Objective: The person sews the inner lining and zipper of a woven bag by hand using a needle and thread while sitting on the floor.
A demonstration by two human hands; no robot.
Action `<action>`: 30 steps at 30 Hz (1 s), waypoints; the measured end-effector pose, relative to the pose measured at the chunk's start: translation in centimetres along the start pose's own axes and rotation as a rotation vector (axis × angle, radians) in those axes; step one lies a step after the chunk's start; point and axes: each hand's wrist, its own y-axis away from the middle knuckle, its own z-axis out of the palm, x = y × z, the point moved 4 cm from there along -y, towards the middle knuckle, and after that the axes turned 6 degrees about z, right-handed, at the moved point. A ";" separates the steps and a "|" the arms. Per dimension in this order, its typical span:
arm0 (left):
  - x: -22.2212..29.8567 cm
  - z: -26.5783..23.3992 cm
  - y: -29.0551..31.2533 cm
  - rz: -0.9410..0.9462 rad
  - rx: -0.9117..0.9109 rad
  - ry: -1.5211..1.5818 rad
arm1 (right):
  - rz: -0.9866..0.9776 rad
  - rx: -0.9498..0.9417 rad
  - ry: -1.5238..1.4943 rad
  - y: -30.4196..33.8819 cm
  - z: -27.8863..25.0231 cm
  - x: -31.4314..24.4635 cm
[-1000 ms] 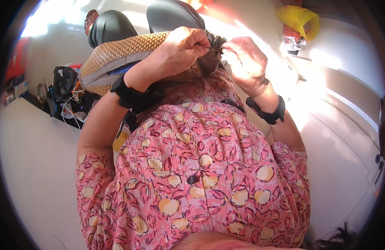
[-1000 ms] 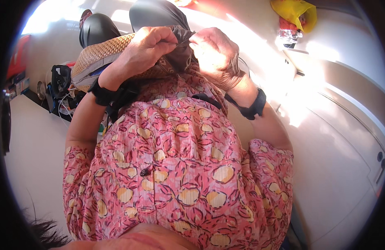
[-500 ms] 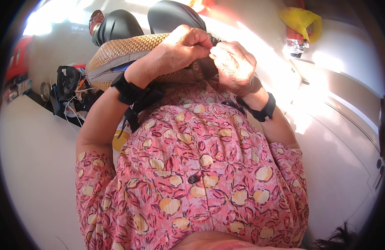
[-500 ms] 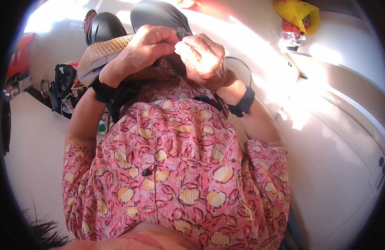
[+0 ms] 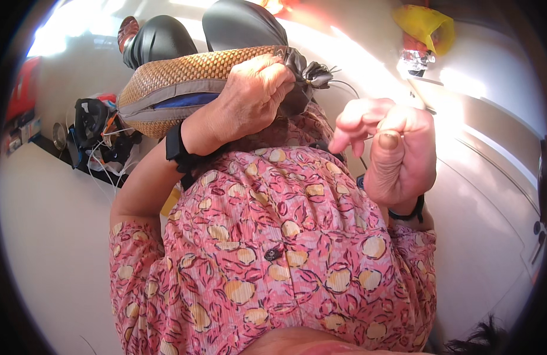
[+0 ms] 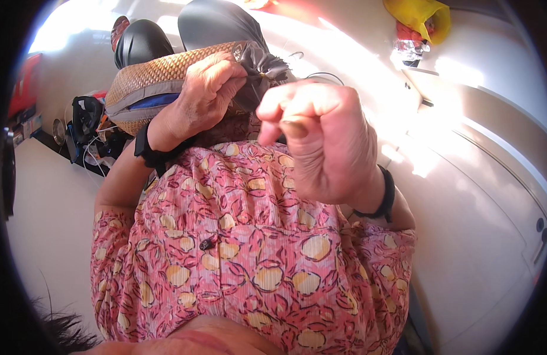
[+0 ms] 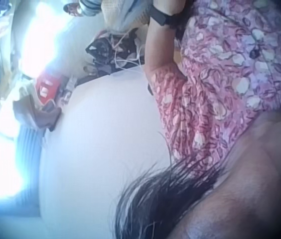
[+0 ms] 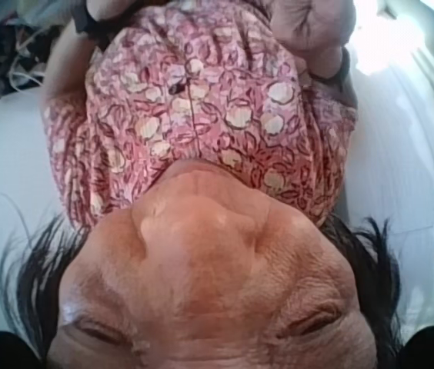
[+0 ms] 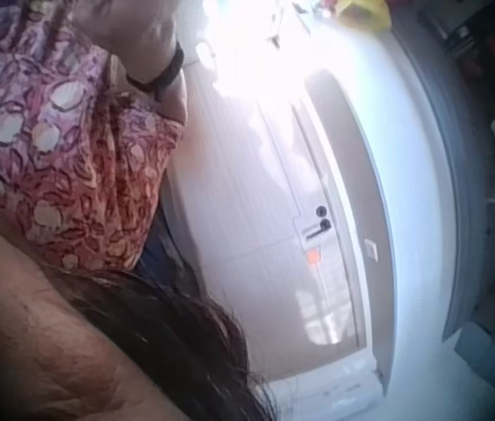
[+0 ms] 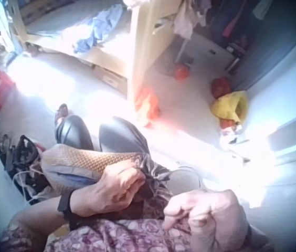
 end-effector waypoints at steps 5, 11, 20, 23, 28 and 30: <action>0.4 -0.1 0.1 0.056 -0.012 -0.020 | 0.446 -0.059 -0.182 3.1 -3.1 0.0; 0.8 -0.2 0.5 0.162 -0.006 -0.077 | 0.286 0.033 -0.585 4.1 -8.5 -4.2; 1.0 0.0 1.8 0.276 0.090 -0.228 | -0.415 0.477 -0.442 6.5 -19.6 -10.8; 1.1 -0.1 2.1 0.285 0.111 -0.266 | -0.350 0.589 -0.291 7.1 -22.0 -10.4; 1.4 0.0 2.4 0.269 0.115 -0.325 | -0.306 0.734 -0.348 9.7 -29.3 -9.3; 1.5 0.0 2.4 0.265 0.095 -0.336 | -0.283 0.686 -0.310 10.2 -30.4 -8.6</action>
